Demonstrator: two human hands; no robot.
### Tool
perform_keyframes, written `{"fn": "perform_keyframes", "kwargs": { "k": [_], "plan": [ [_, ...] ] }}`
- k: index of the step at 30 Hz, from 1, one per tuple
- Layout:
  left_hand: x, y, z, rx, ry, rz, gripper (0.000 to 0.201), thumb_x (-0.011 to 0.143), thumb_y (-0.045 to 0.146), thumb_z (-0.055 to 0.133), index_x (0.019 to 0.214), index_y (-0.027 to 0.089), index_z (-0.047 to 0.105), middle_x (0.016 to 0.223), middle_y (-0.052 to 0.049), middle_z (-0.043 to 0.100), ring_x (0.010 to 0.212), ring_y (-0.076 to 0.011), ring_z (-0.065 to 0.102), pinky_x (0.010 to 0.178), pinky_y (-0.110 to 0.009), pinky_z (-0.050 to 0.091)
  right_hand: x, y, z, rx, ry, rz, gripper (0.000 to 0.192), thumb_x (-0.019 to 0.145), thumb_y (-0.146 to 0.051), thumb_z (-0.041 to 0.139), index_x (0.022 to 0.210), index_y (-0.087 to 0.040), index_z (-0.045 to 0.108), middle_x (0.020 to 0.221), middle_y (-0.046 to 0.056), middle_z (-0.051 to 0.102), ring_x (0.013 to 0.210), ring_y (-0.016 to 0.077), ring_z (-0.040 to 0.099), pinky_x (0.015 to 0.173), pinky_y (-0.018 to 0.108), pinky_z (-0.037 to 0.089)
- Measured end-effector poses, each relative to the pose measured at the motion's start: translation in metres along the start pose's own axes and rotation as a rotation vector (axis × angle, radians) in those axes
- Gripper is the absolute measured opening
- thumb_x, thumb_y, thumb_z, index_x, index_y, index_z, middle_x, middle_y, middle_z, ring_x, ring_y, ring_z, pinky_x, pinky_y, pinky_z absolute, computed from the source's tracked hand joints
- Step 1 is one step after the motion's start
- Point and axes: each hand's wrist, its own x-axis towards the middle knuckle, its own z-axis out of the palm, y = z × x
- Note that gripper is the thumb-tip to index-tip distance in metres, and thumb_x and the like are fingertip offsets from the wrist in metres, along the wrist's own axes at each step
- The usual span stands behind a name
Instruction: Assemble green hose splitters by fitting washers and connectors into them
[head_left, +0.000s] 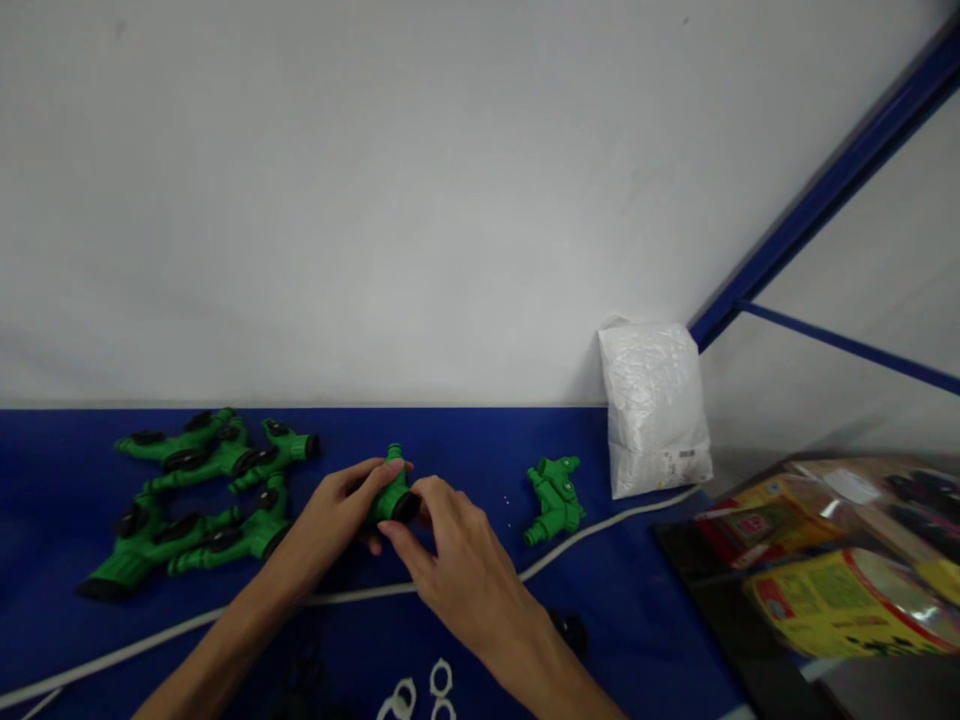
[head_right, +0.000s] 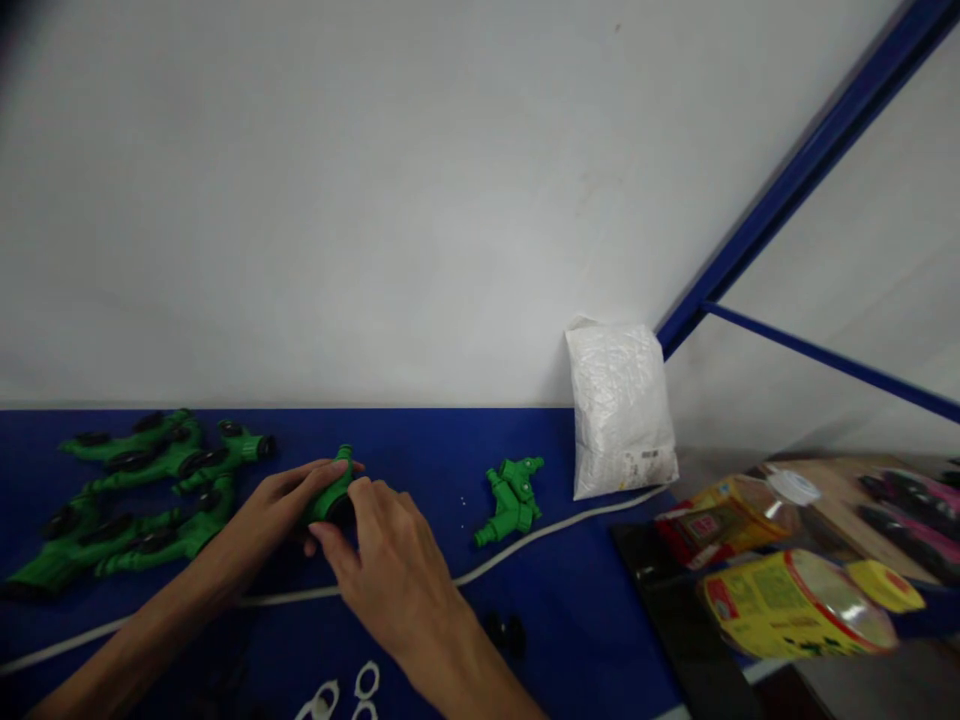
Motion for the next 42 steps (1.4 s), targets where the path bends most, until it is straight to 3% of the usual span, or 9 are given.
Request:
{"fn": "perform_keyframes", "kwargs": {
  "k": [5, 13, 25, 31, 35, 42],
  "plan": [
    [-0.002, 0.0, 0.001, -0.041, -0.015, -0.035, 0.047, 0.083, 0.055, 0.061, 0.101, 0.014, 0.071, 0.086, -0.006, 0.07, 0.066, -0.016, 0.063, 0.041, -0.018, 0.048, 0.001, 0.001, -0.003, -0.189, -0.059, -0.124, 0.016, 0.099, -0.028, 0.052, 0.114, -0.021, 0.052, 0.101, 0.006, 0.062, 0.091, 0.024, 0.063, 0.081, 0.038, 0.055],
    [-0.003, 0.003, 0.003, -0.028, 0.003, -0.002, 0.048, 0.083, 0.056, 0.06, 0.1, 0.012, 0.071, 0.077, -0.004, 0.067, 0.055, -0.0132, 0.058, 0.037, -0.019, 0.046, 0.001, 0.001, 0.0, -0.225, -0.043, -0.156, 0.009, 0.099, -0.024, 0.052, 0.107, -0.019, 0.053, 0.098, 0.006, 0.063, 0.088, 0.0242, 0.062, 0.08, 0.039, 0.054],
    [-0.005, 0.004, 0.005, -0.057, -0.022, 0.077, 0.048, 0.084, 0.056, 0.06, 0.103, 0.013, 0.069, 0.072, -0.001, 0.063, 0.051, -0.0129, 0.058, 0.042, -0.023, 0.052, 0.0, 0.001, 0.003, 0.205, -0.012, 0.071, 0.007, 0.099, -0.028, 0.052, 0.096, -0.024, 0.046, 0.085, -0.001, 0.064, 0.074, 0.0173, 0.064, 0.069, 0.029, 0.051],
    [-0.005, 0.005, 0.002, -0.065, 0.006, 0.044, 0.046, 0.082, 0.055, 0.061, 0.099, 0.013, 0.071, 0.078, -0.003, 0.064, 0.057, -0.0132, 0.06, 0.04, -0.021, 0.051, -0.001, 0.005, 0.002, -0.043, -0.014, -0.087, 0.017, 0.098, -0.026, 0.054, 0.114, -0.022, 0.05, 0.102, 0.006, 0.063, 0.091, 0.0231, 0.064, 0.08, 0.037, 0.054],
    [-0.004, 0.001, 0.002, -0.056, -0.003, 0.063, 0.049, 0.084, 0.058, 0.059, 0.1, 0.013, 0.07, 0.077, -0.002, 0.063, 0.053, -0.0117, 0.058, 0.039, -0.02, 0.05, -0.001, 0.007, 0.005, -0.179, 0.02, -0.167, 0.019, 0.099, -0.025, 0.051, 0.117, -0.021, 0.051, 0.1, 0.007, 0.064, 0.088, 0.0252, 0.065, 0.077, 0.04, 0.056],
    [-0.005, 0.0, 0.004, -0.055, 0.006, 0.105, 0.052, 0.084, 0.06, 0.058, 0.102, 0.013, 0.068, 0.075, -0.001, 0.063, 0.053, -0.0136, 0.06, 0.038, -0.021, 0.052, -0.002, 0.004, 0.008, 0.169, 0.011, -0.006, 0.003, 0.1, -0.024, 0.051, 0.101, -0.026, 0.05, 0.092, 0.0, 0.066, 0.084, 0.0188, 0.067, 0.075, 0.032, 0.053]
  ]
}}
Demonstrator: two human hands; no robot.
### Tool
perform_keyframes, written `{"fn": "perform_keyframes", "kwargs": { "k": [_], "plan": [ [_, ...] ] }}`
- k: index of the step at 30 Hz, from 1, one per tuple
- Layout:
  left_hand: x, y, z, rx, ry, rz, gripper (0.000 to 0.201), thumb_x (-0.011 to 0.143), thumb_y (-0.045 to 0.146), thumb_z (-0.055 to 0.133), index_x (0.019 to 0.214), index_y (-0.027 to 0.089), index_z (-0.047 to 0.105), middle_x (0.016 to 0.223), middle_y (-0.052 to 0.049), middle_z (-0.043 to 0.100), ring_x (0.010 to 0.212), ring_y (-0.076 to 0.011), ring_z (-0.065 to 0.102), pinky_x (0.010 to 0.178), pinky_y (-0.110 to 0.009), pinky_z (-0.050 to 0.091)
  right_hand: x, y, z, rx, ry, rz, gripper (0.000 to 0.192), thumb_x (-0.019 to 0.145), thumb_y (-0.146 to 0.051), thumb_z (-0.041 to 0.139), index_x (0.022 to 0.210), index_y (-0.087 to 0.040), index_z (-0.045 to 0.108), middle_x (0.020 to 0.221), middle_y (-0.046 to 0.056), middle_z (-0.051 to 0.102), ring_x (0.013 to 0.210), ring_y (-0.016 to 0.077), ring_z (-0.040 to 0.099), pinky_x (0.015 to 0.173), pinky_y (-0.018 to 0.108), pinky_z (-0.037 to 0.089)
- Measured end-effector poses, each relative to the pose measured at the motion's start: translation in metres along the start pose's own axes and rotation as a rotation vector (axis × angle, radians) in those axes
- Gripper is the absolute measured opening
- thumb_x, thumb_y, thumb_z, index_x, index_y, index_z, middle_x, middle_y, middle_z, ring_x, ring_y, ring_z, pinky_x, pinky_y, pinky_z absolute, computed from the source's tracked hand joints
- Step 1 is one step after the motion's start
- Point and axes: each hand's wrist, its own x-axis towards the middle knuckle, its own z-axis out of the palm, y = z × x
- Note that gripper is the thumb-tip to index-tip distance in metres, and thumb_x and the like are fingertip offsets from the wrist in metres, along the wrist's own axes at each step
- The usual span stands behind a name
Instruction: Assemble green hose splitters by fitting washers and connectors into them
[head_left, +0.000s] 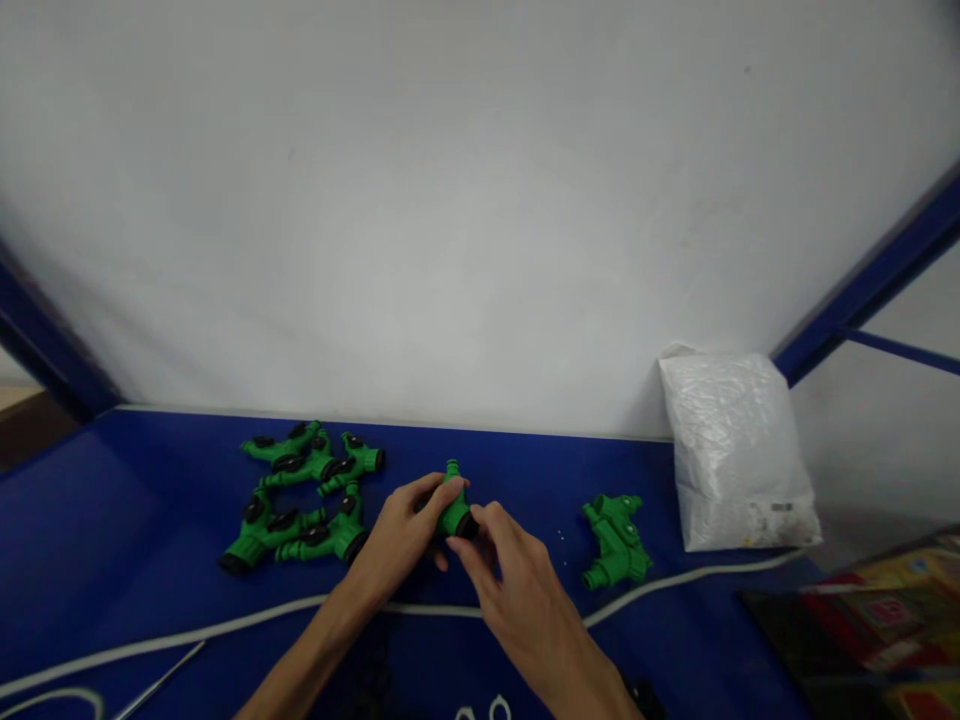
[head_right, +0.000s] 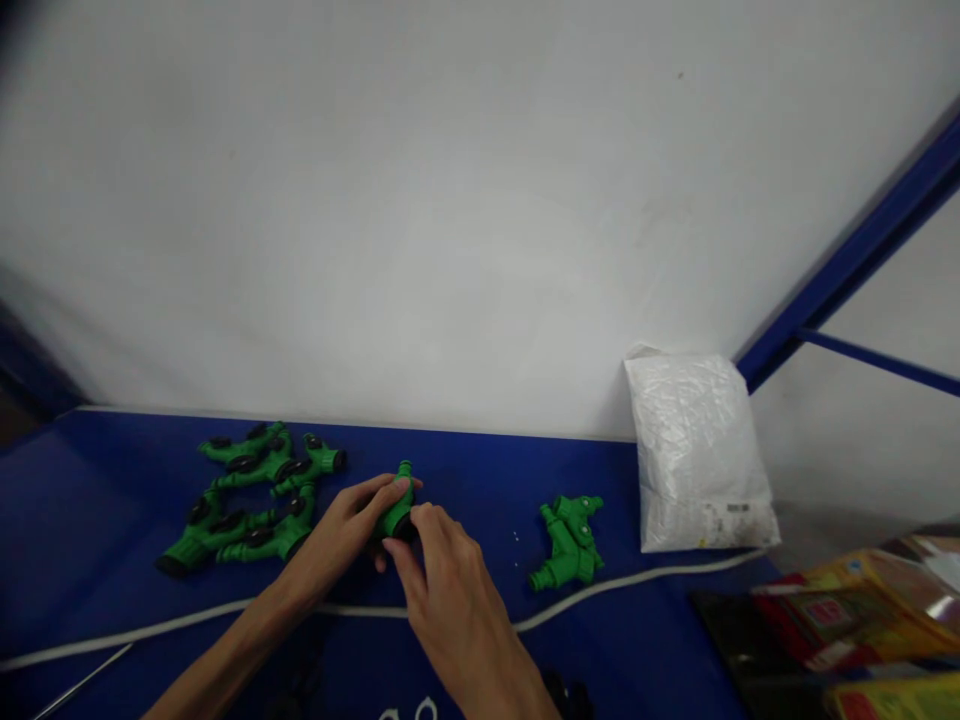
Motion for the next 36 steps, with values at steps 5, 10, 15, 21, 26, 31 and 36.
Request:
{"fn": "perform_keyframes", "kwargs": {
  "k": [5, 10, 15, 21, 26, 31, 36],
  "plan": [
    [0.0011, 0.0013, -0.0009, -0.021, -0.007, -0.033, 0.052, 0.081, 0.059, 0.061, 0.1, 0.012, 0.07, 0.071, -0.002, 0.064, 0.053, -0.0143, 0.06, 0.038, -0.021, 0.05, 0.0001, -0.0023, -0.0017, 0.059, -0.009, 0.077, 0.004, 0.099, -0.028, 0.052, 0.097, -0.026, 0.049, 0.084, -0.002, 0.065, 0.075, 0.0174, 0.066, 0.068, 0.03, 0.052],
    [0.0023, 0.002, -0.003, -0.054, -0.035, -0.126, 0.046, 0.083, 0.056, 0.06, 0.096, 0.013, 0.073, 0.075, -0.004, 0.067, 0.056, -0.0135, 0.061, 0.038, -0.019, 0.048, -0.0006, -0.0009, -0.004, -0.249, -0.02, -0.112, 0.03, 0.096, -0.026, 0.057, 0.124, -0.024, 0.047, 0.105, 0.008, 0.065, 0.092, 0.026, 0.066, 0.079, 0.041, 0.056],
    [0.0021, 0.0003, -0.0024, -0.05, -0.009, -0.102, 0.046, 0.083, 0.055, 0.061, 0.095, 0.012, 0.073, 0.077, -0.003, 0.065, 0.057, -0.0126, 0.06, 0.037, -0.017, 0.047, 0.0, 0.0048, 0.0001, -0.386, 0.013, -0.203, 0.018, 0.098, -0.022, 0.05, 0.116, -0.022, 0.052, 0.102, 0.009, 0.066, 0.088, 0.027, 0.068, 0.075, 0.042, 0.058],
    [-0.0015, 0.0037, 0.0015, -0.012, -0.009, -0.012, 0.048, 0.085, 0.056, 0.057, 0.1, 0.012, 0.071, 0.078, -0.002, 0.063, 0.052, -0.012, 0.058, 0.039, -0.021, 0.051, 0.0012, -0.0003, -0.0032, -0.052, 0.007, -0.026, 0.002, 0.099, -0.025, 0.051, 0.1, -0.024, 0.051, 0.091, 0.003, 0.066, 0.081, 0.0201, 0.067, 0.072, 0.032, 0.053],
    [-0.0037, 0.007, 0.002, -0.027, 0.008, 0.038, 0.046, 0.085, 0.055, 0.058, 0.102, 0.014, 0.069, 0.077, 0.0, 0.061, 0.058, -0.0134, 0.06, 0.043, -0.022, 0.054, 0.0022, -0.0044, -0.0034, 0.204, 0.023, 0.135, 0.013, 0.098, -0.034, 0.053, 0.095, -0.025, 0.046, 0.077, -0.004, 0.063, 0.068, 0.0149, 0.064, 0.062, 0.026, 0.048],
    [-0.0028, 0.005, -0.0012, -0.068, -0.04, -0.061, 0.043, 0.084, 0.054, 0.059, 0.097, 0.014, 0.071, 0.078, -0.001, 0.062, 0.062, -0.0134, 0.059, 0.043, -0.02, 0.052, 0.0025, -0.003, -0.007, 0.046, 0.004, 0.05, 0.014, 0.097, -0.034, 0.056, 0.107, -0.024, 0.051, 0.085, -0.001, 0.063, 0.075, 0.0172, 0.063, 0.07, 0.03, 0.05],
    [-0.0034, 0.0045, -0.0018, -0.078, -0.055, -0.129, 0.045, 0.084, 0.055, 0.06, 0.095, 0.013, 0.073, 0.085, -0.005, 0.066, 0.07, -0.0149, 0.062, 0.043, -0.016, 0.05, 0.0006, -0.0001, -0.0089, -0.126, -0.056, -0.047, 0.017, 0.099, -0.028, 0.051, 0.116, -0.024, 0.051, 0.104, 0.006, 0.062, 0.093, 0.0228, 0.063, 0.083, 0.039, 0.051]
  ]
}}
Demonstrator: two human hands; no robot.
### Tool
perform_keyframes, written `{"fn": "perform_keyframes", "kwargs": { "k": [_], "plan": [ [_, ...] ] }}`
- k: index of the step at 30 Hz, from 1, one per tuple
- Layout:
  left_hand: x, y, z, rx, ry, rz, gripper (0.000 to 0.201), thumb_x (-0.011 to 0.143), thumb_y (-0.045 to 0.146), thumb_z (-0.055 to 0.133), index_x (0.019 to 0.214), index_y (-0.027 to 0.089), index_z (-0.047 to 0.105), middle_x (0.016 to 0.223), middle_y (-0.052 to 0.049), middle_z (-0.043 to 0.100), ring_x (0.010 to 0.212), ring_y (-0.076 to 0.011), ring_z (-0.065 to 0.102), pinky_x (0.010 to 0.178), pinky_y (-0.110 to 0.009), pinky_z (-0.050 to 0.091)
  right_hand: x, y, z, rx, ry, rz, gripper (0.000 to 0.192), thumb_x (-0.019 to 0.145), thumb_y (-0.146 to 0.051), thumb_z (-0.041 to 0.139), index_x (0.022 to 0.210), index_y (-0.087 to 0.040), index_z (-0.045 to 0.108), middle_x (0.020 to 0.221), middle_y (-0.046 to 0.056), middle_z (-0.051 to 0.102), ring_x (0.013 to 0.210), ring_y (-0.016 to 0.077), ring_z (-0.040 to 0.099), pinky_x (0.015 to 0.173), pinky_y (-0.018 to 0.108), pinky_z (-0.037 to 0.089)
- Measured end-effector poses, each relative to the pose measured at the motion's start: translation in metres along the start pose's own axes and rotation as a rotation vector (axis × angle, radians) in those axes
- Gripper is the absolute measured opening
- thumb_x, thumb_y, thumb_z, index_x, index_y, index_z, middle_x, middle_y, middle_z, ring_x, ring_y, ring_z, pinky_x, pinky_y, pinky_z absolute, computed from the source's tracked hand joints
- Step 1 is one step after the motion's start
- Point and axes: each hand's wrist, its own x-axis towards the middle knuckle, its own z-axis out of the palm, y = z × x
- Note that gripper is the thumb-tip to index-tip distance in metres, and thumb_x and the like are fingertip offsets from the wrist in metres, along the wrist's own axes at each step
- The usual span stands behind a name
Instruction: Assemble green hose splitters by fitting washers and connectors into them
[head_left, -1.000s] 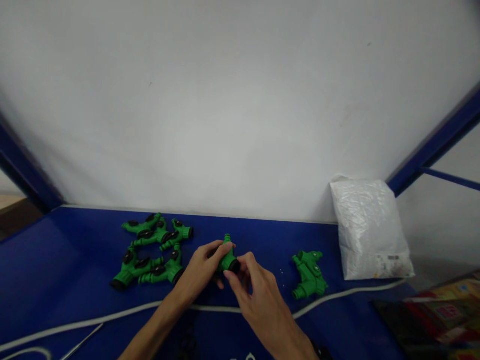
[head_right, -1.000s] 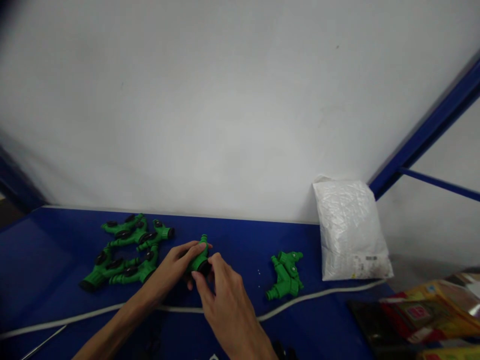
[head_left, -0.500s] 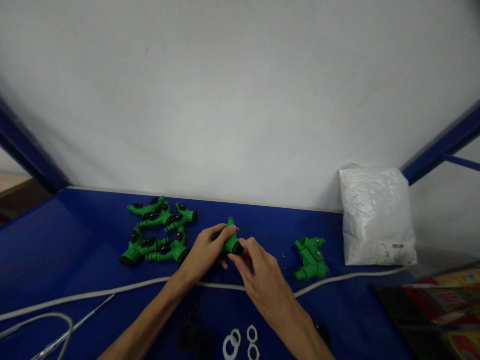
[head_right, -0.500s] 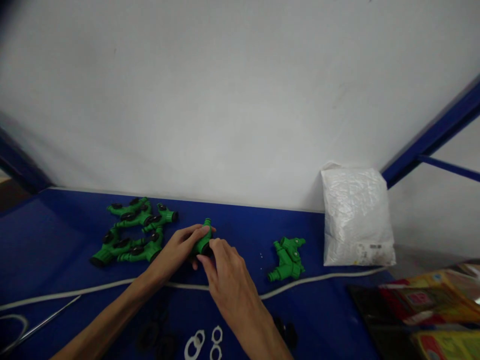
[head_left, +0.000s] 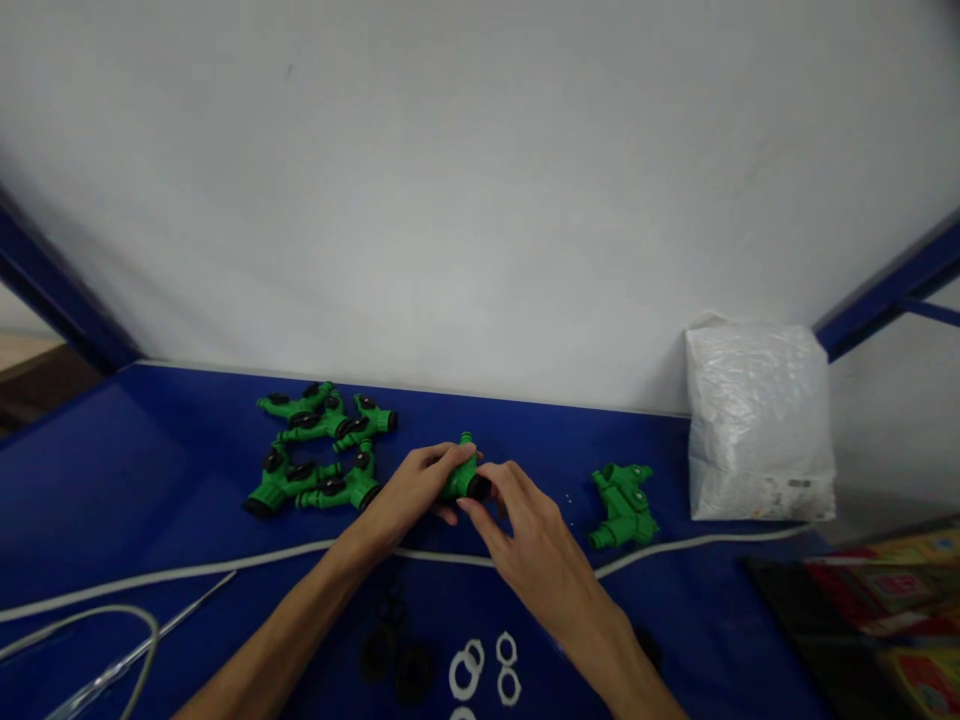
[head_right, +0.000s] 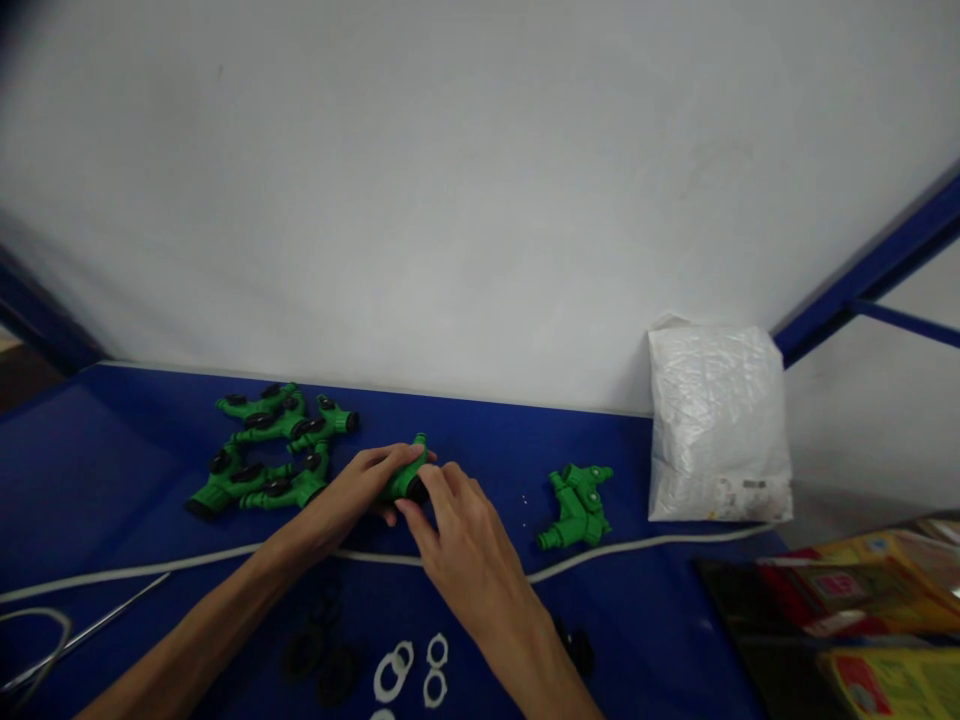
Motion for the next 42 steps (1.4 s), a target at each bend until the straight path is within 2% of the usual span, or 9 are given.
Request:
{"fn": "perform_keyframes", "kwargs": {
  "k": [7, 11, 19, 22, 24, 27, 30, 36, 42],
  "plan": [
    [0.0014, -0.0002, 0.0046, 0.041, 0.029, 0.092, 0.047, 0.085, 0.056, 0.058, 0.1, 0.013, 0.07, 0.08, -0.002, 0.061, 0.061, -0.0139, 0.06, 0.043, -0.021, 0.053, 0.0012, -0.0014, 0.0031, 0.167, 0.06, 0.071, 0.003, 0.099, -0.026, 0.052, 0.1, -0.024, 0.05, 0.09, 0.0, 0.062, 0.08, 0.0175, 0.062, 0.075, 0.031, 0.048],
    [0.0019, -0.003, 0.0057, 0.065, 0.064, 0.178, 0.047, 0.086, 0.057, 0.056, 0.101, 0.014, 0.068, 0.08, -0.002, 0.061, 0.061, -0.0157, 0.061, 0.043, -0.024, 0.054, 0.0023, -0.004, 0.0023, 0.327, 0.078, 0.161, 0.014, 0.098, -0.033, 0.055, 0.09, -0.024, 0.047, 0.077, -0.004, 0.059, 0.066, 0.0131, 0.057, 0.064, 0.025, 0.044],
    [-0.0036, 0.0015, 0.0068, 0.079, 0.144, 0.265, 0.043, 0.087, 0.052, 0.058, 0.108, 0.015, 0.067, 0.087, -0.004, 0.065, 0.064, -0.0166, 0.063, 0.046, -0.024, 0.055, 0.0024, -0.0046, 0.0038, 0.589, 0.062, 0.306, 0.02, 0.097, -0.043, 0.054, 0.093, -0.025, 0.045, 0.075, -0.005, 0.062, 0.067, 0.0129, 0.06, 0.061, 0.024, 0.045],
    [-0.001, 0.001, 0.0044, 0.057, 0.106, 0.215, 0.043, 0.086, 0.053, 0.059, 0.104, 0.015, 0.068, 0.082, -0.002, 0.063, 0.063, -0.0162, 0.062, 0.046, -0.024, 0.055, 0.0022, -0.003, 0.0036, 0.426, 0.061, 0.242, 0.017, 0.098, -0.04, 0.054, 0.094, -0.025, 0.047, 0.077, -0.004, 0.062, 0.066, 0.0144, 0.06, 0.062, 0.025, 0.046],
    [0.0015, -0.0006, 0.0021, 0.04, 0.054, 0.133, 0.044, 0.086, 0.055, 0.058, 0.099, 0.014, 0.069, 0.079, -0.002, 0.062, 0.061, -0.0148, 0.06, 0.044, -0.023, 0.054, 0.0019, -0.0012, 0.0039, 0.209, 0.056, 0.125, 0.012, 0.098, -0.035, 0.053, 0.103, -0.024, 0.05, 0.086, 0.0, 0.064, 0.075, 0.0178, 0.062, 0.069, 0.03, 0.049],
    [0.0037, -0.0028, -0.0005, 0.016, 0.011, 0.021, 0.046, 0.086, 0.056, 0.057, 0.094, 0.013, 0.071, 0.08, -0.003, 0.063, 0.061, -0.0128, 0.06, 0.042, -0.018, 0.051, 0.0008, 0.002, 0.0058, -0.078, 0.04, -0.039, 0.02, 0.101, -0.031, 0.048, 0.118, -0.023, 0.05, 0.102, 0.008, 0.063, 0.09, 0.0252, 0.063, 0.079, 0.039, 0.051],
    [0.0039, -0.0035, -0.0006, 0.02, 0.015, 0.008, 0.046, 0.085, 0.056, 0.058, 0.094, 0.013, 0.071, 0.079, -0.003, 0.063, 0.061, -0.0125, 0.06, 0.041, -0.017, 0.05, 0.0, 0.0035, 0.0072, -0.145, 0.036, -0.067, 0.019, 0.102, -0.03, 0.043, 0.117, -0.021, 0.05, 0.101, 0.01, 0.063, 0.089, 0.027, 0.064, 0.078, 0.041, 0.052],
    [0.0013, -0.0003, 0.0045, 0.102, 0.079, 0.139, 0.046, 0.086, 0.057, 0.056, 0.098, 0.014, 0.068, 0.079, -0.002, 0.062, 0.055, -0.0138, 0.061, 0.04, -0.023, 0.053, 0.0022, 0.0002, 0.0027, 0.187, 0.068, 0.065, 0.007, 0.099, -0.027, 0.053, 0.104, -0.024, 0.05, 0.086, 0.0, 0.062, 0.075, 0.0171, 0.062, 0.071, 0.029, 0.048],
    [-0.0054, 0.0062, 0.0081, 0.112, 0.159, 0.218, 0.043, 0.086, 0.054, 0.058, 0.101, 0.015, 0.068, 0.082, -0.002, 0.065, 0.053, -0.0136, 0.06, 0.04, -0.023, 0.052, 0.0044, -0.0031, 0.001, 0.399, 0.063, 0.187, 0.012, 0.096, -0.033, 0.057, 0.096, -0.024, 0.048, 0.079, -0.004, 0.061, 0.071, 0.0139, 0.06, 0.066, 0.025, 0.044]
  ]
}}
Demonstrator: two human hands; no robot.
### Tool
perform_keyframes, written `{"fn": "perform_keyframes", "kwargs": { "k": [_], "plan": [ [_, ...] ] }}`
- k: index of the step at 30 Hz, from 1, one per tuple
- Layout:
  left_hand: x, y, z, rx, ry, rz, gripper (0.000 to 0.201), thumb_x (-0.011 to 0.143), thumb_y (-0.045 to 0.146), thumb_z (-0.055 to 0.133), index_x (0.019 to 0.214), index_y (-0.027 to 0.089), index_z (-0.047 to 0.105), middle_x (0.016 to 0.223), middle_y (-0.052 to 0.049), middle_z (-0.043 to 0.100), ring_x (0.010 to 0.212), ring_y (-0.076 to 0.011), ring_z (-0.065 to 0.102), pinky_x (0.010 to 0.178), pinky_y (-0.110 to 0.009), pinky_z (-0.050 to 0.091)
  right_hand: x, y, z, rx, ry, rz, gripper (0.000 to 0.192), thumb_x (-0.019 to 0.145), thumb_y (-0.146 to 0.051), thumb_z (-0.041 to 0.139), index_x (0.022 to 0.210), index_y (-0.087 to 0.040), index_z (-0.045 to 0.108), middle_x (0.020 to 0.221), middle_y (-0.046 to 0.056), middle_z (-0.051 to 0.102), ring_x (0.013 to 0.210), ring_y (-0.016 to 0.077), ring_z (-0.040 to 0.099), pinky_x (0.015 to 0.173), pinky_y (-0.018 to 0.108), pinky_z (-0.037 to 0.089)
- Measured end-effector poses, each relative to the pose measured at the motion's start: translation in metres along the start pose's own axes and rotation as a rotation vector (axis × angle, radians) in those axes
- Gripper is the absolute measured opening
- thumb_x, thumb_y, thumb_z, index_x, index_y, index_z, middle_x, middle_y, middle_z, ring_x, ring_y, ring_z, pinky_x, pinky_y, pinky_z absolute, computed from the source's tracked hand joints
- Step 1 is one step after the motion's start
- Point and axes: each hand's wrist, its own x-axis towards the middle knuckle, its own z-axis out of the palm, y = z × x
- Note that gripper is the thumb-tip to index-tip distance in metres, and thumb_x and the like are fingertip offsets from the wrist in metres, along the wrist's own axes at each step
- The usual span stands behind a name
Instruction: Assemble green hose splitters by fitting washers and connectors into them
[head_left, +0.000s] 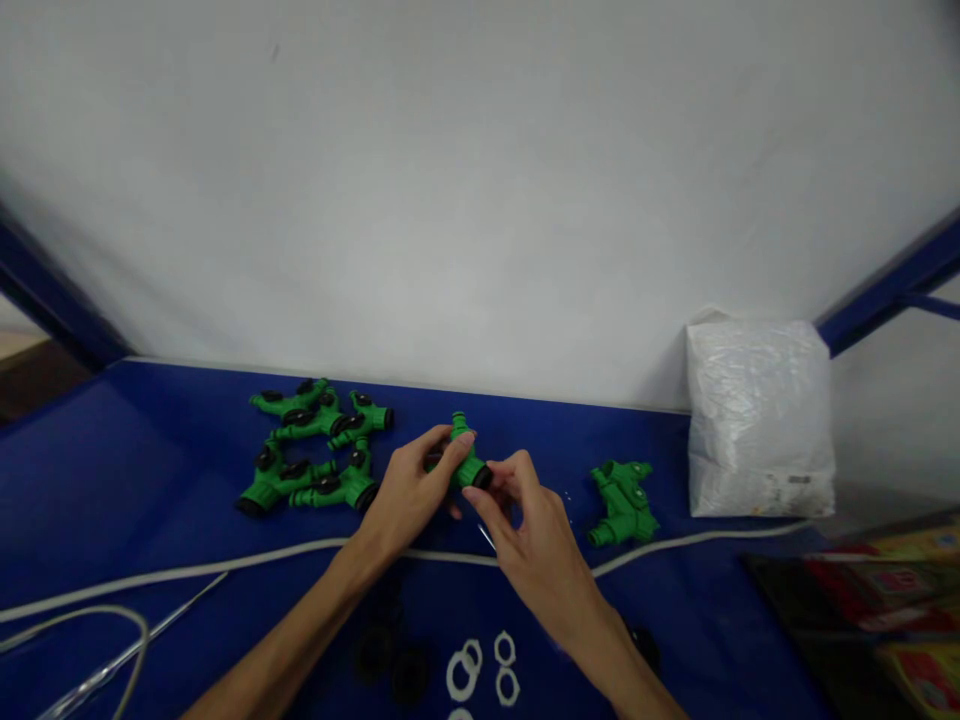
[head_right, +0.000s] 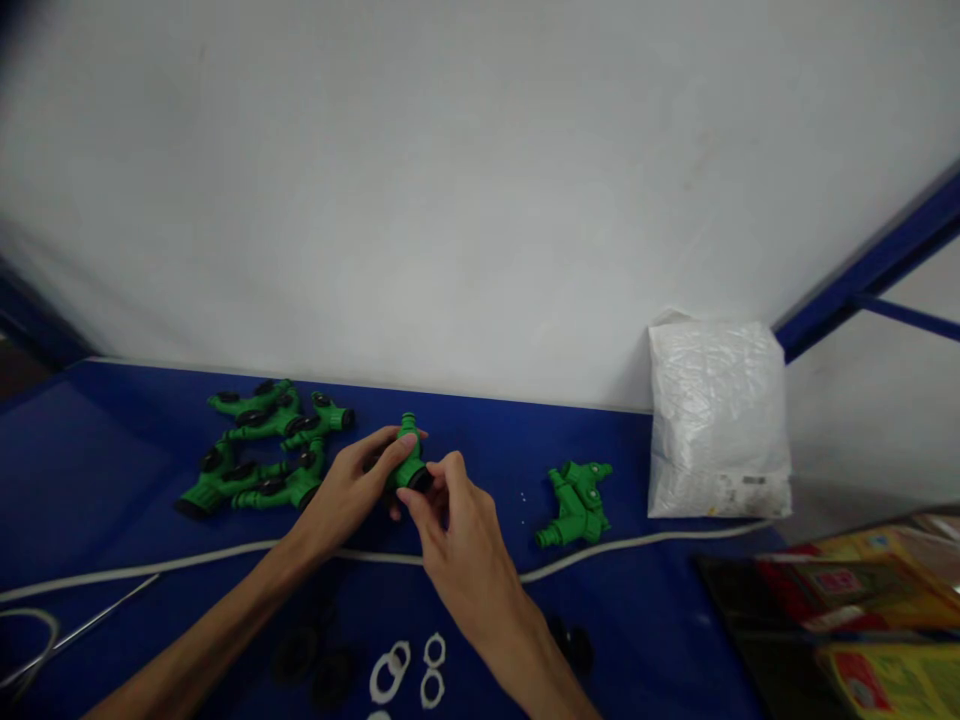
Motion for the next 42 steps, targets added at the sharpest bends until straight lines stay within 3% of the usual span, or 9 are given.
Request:
{"fn": "perform_keyframes", "kwargs": {
  "k": [6, 15, 21, 24, 27, 29, 32, 36, 42],
  "plan": [
    [-0.003, -0.002, 0.0, 0.035, 0.037, 0.084, 0.041, 0.088, 0.051, 0.057, 0.105, 0.015, 0.067, 0.078, -0.001, 0.065, 0.054, -0.0145, 0.061, 0.043, -0.023, 0.053, -0.001, 0.004, 0.002, 0.232, -0.008, 0.106, 0.019, 0.095, -0.04, 0.058, 0.095, -0.025, 0.046, 0.077, -0.005, 0.061, 0.068, 0.0124, 0.057, 0.062, 0.025, 0.043],
    [-0.005, -0.005, -0.002, 0.134, 0.09, 0.217, 0.042, 0.089, 0.049, 0.056, 0.115, 0.017, 0.066, 0.08, -0.002, 0.066, 0.072, -0.0179, 0.065, 0.054, -0.021, 0.054, 0.0, -0.002, 0.002, 0.577, -0.076, 0.256, 0.029, 0.093, -0.045, 0.061, 0.087, -0.024, 0.042, 0.07, -0.007, 0.06, 0.057, 0.0097, 0.052, 0.056, 0.024, 0.041],
    [-0.007, -0.001, -0.001, 0.112, 0.109, 0.223, 0.041, 0.088, 0.048, 0.057, 0.114, 0.018, 0.067, 0.081, -0.002, 0.067, 0.071, -0.0169, 0.064, 0.06, -0.022, 0.053, 0.003, -0.005, 0.0, 0.772, -0.096, 0.378, 0.034, 0.089, -0.05, 0.064, 0.084, -0.023, 0.044, 0.068, -0.004, 0.062, 0.054, 0.0102, 0.052, 0.052, 0.024, 0.038],
    [-0.005, -0.001, 0.0, -0.007, 0.105, 0.168, 0.045, 0.086, 0.052, 0.058, 0.114, 0.018, 0.068, 0.084, -0.002, 0.067, 0.072, -0.0165, 0.062, 0.057, -0.023, 0.053, 0.006, -0.002, -0.006, 0.636, -0.141, 0.347, 0.035, 0.095, -0.055, 0.053, 0.082, -0.022, 0.047, 0.065, -0.004, 0.061, 0.05, 0.0107, 0.051, 0.05, 0.025, 0.038],
    [0.001, -0.004, -0.002, -0.173, 0.091, 0.056, 0.051, 0.084, 0.058, 0.058, 0.113, 0.017, 0.068, 0.088, -0.003, 0.066, 0.072, -0.0173, 0.063, 0.048, -0.022, 0.051, -0.003, -0.007, -0.018, 0.202, -0.194, 0.2, 0.038, 0.098, -0.052, 0.049, 0.079, -0.02, 0.058, 0.065, -0.003, 0.059, 0.055, 0.0122, 0.053, 0.055, 0.027, 0.041],
    [0.005, -0.006, -0.004, -0.268, 0.075, -0.021, 0.053, 0.083, 0.06, 0.058, 0.111, 0.015, 0.068, 0.085, -0.003, 0.066, 0.068, -0.0163, 0.064, 0.046, -0.021, 0.048, -0.019, -0.014, -0.026, -0.092, -0.256, 0.061, 0.026, 0.095, -0.043, 0.058, 0.084, -0.021, 0.066, 0.075, -0.002, 0.063, 0.068, 0.0145, 0.059, 0.066, 0.028, 0.045],
    [0.009, -0.01, -0.007, -0.366, 0.05, -0.107, 0.054, 0.08, 0.061, 0.062, 0.103, 0.012, 0.069, 0.081, -0.005, 0.067, 0.065, -0.0144, 0.064, 0.046, -0.019, 0.044, -0.048, -0.021, -0.032, -0.333, -0.399, -0.073, 0.012, 0.092, -0.031, 0.067, 0.102, -0.025, 0.07, 0.1, 0.002, 0.068, 0.095, 0.0194, 0.064, 0.088, 0.033, 0.049],
    [0.009, -0.016, -0.005, -0.367, -0.002, -0.18, 0.052, 0.076, 0.063, 0.064, 0.084, 0.012, 0.068, 0.073, -0.005, 0.067, 0.064, -0.0144, 0.063, 0.046, -0.019, 0.04, -0.071, -0.02, -0.028, -0.511, -0.497, -0.181, 0.025, 0.086, -0.02, 0.072, 0.111, -0.026, 0.07, 0.109, 0.005, 0.067, 0.104, 0.0236, 0.065, 0.095, 0.037, 0.051],
    [0.009, -0.019, -0.004, -0.385, -0.061, -0.234, 0.051, 0.076, 0.062, 0.067, 0.084, 0.012, 0.066, 0.07, -0.003, 0.065, 0.059, -0.0125, 0.061, 0.044, -0.018, 0.035, -0.068, -0.012, -0.015, -0.551, -0.481, -0.203, 0.018, 0.084, -0.008, 0.07, 0.095, -0.022, 0.071, 0.102, 0.004, 0.069, 0.095, 0.022, 0.068, 0.088, 0.033, 0.057]
  ]
}}
